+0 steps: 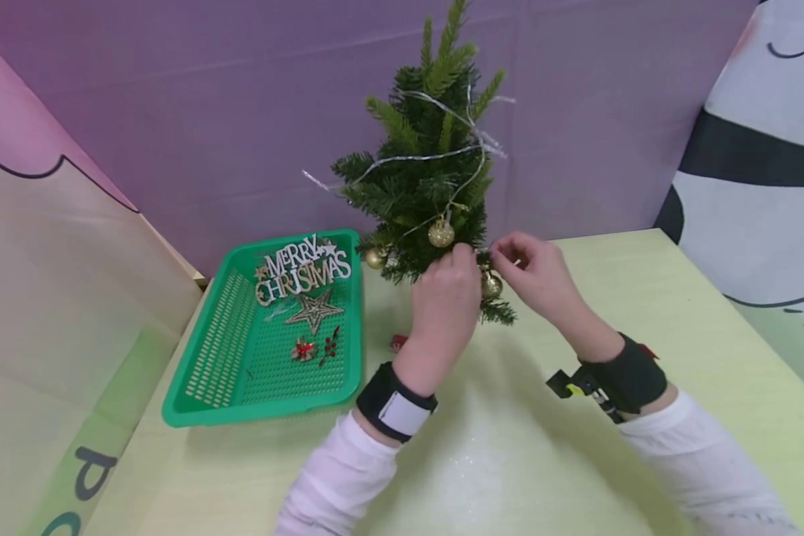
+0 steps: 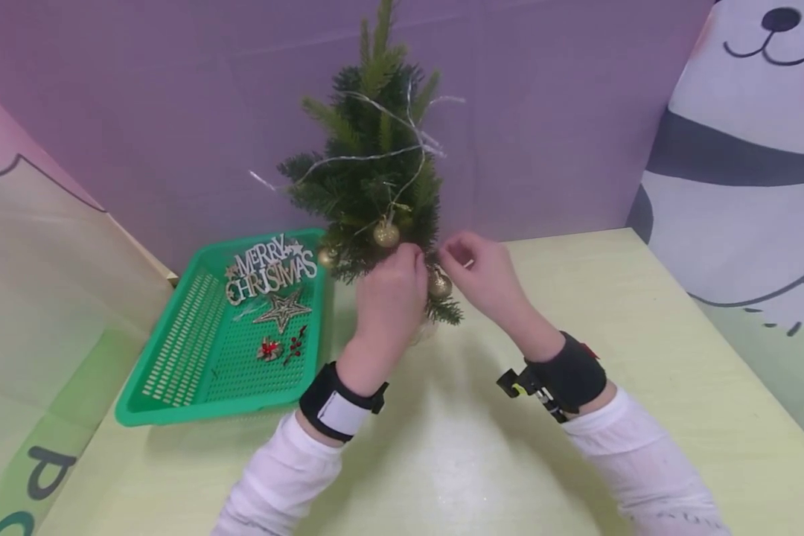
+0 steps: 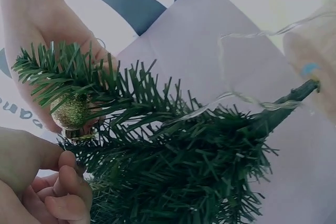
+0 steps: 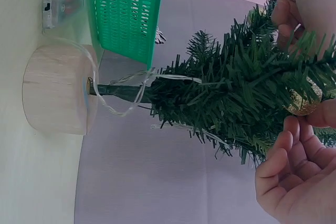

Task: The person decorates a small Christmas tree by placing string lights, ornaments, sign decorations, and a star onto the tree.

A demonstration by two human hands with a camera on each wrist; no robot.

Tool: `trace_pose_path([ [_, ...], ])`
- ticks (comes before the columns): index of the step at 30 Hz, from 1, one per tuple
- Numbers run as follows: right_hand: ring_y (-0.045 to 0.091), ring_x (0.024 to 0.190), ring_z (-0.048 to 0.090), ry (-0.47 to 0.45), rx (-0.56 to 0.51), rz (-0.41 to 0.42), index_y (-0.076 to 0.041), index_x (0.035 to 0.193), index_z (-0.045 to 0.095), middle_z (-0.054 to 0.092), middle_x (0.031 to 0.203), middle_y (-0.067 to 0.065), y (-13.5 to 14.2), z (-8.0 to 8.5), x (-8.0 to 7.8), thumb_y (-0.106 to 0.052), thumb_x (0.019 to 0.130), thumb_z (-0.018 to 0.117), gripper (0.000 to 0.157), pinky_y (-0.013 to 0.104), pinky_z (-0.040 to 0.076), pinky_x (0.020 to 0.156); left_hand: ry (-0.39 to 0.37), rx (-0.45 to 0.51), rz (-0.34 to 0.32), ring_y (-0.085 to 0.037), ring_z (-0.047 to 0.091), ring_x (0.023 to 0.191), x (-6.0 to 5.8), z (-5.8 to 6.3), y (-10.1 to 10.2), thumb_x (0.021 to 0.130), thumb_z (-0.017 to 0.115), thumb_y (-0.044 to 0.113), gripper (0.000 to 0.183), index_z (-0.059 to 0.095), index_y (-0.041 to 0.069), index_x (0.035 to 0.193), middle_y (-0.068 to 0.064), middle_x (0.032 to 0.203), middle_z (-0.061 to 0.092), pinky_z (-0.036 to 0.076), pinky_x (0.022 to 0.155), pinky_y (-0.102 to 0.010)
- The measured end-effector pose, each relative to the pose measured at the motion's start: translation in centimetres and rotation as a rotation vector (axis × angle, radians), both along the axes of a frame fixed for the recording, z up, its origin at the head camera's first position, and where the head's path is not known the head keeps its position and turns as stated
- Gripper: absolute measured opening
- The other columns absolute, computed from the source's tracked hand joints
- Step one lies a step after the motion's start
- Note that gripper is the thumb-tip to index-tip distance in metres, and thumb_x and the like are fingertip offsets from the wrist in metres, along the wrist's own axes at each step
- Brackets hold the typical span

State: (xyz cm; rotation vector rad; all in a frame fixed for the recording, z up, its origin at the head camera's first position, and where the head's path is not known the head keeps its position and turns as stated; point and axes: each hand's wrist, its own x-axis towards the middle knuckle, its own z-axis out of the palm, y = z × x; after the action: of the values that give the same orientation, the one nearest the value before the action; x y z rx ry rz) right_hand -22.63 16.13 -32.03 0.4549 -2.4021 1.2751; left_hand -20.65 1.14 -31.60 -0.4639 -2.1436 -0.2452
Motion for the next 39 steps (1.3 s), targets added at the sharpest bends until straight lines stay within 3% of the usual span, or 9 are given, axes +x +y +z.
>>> trace_pose_path([
  [10,0.010,0.067,0.055,-0.020,0.033,0.007,0.002,0.097,0.066,0.066,0.084,0.013,0.2,-0.3,0.2,-0.009,0.090,0.054,0.017,0.015,0.045,0.058,-0.021,-0.030,-0.009,-0.009,0.053,0.046,-0.2,-1.0,-0.3,0.091,0.062,0.020,0.011,0.064,0.010,0.086,0.002,0.063,0.064,0.038,0.036,-0.018],
  [21,0.004,0.060,0.052,0.005,0.013,0.056,-0.001,0.095,0.067,0.067,0.083,0.012,0.3,-0.1,0.1,-0.012,0.091,0.060,0.014,0.017,0.043,0.054,-0.051,0.035,-0.068,-0.014,0.064,0.060,0.7,-0.3,-1.4,0.091,0.061,0.019,0.014,0.069,0.009,0.098,-0.002,0.080,0.072,0.048,0.045,-0.022],
  [28,0.007,0.059,0.052,-0.015,-0.025,0.068,0.000,0.098,0.067,0.061,0.076,0.003,0.7,-0.2,-0.1,-0.016,0.095,0.056,0.020,0.020,0.043,0.051,-0.168,0.131,-0.152,-0.018,0.066,0.067,1.7,-0.5,-3.1,0.089,0.063,0.012,0.013,0.068,0.005,0.098,-0.007,0.084,0.071,0.054,0.057,-0.026],
  [33,0.013,0.064,0.057,-0.121,-0.015,0.045,0.001,0.101,0.065,0.063,0.081,0.008,1.1,-1.5,-1.5,-0.022,0.097,0.052,0.027,0.021,0.048,0.055,-0.273,0.104,-0.134,-0.021,0.064,0.073,2.1,-1.7,-3.9,0.086,0.067,0.012,0.010,0.069,0.004,0.091,-0.008,0.084,0.070,0.055,0.060,-0.027],
  [36,0.020,0.075,0.060,-0.203,0.066,0.011,0.002,0.106,0.062,0.065,0.092,0.016,1.3,-3.0,-3.0,-0.020,0.097,0.050,0.026,0.022,0.048,0.060,-0.337,0.033,-0.112,-0.022,0.064,0.078,1.9,-2.8,-4.2,0.084,0.069,0.013,0.013,0.069,0.003,0.092,-0.009,0.087,0.070,0.055,0.065,-0.028],
  [39,0.029,0.090,0.063,-0.246,0.153,0.024,0.000,0.107,0.061,0.065,0.103,0.021,1.6,-5.3,-4.9,-0.013,0.095,0.050,0.021,0.032,0.052,0.071,-0.387,-0.039,-0.120,-0.023,0.065,0.079,1.4,-4.0,-4.3,0.085,0.068,0.014,0.018,0.069,0.000,0.097,-0.011,0.094,0.070,0.056,0.068,-0.028],
])
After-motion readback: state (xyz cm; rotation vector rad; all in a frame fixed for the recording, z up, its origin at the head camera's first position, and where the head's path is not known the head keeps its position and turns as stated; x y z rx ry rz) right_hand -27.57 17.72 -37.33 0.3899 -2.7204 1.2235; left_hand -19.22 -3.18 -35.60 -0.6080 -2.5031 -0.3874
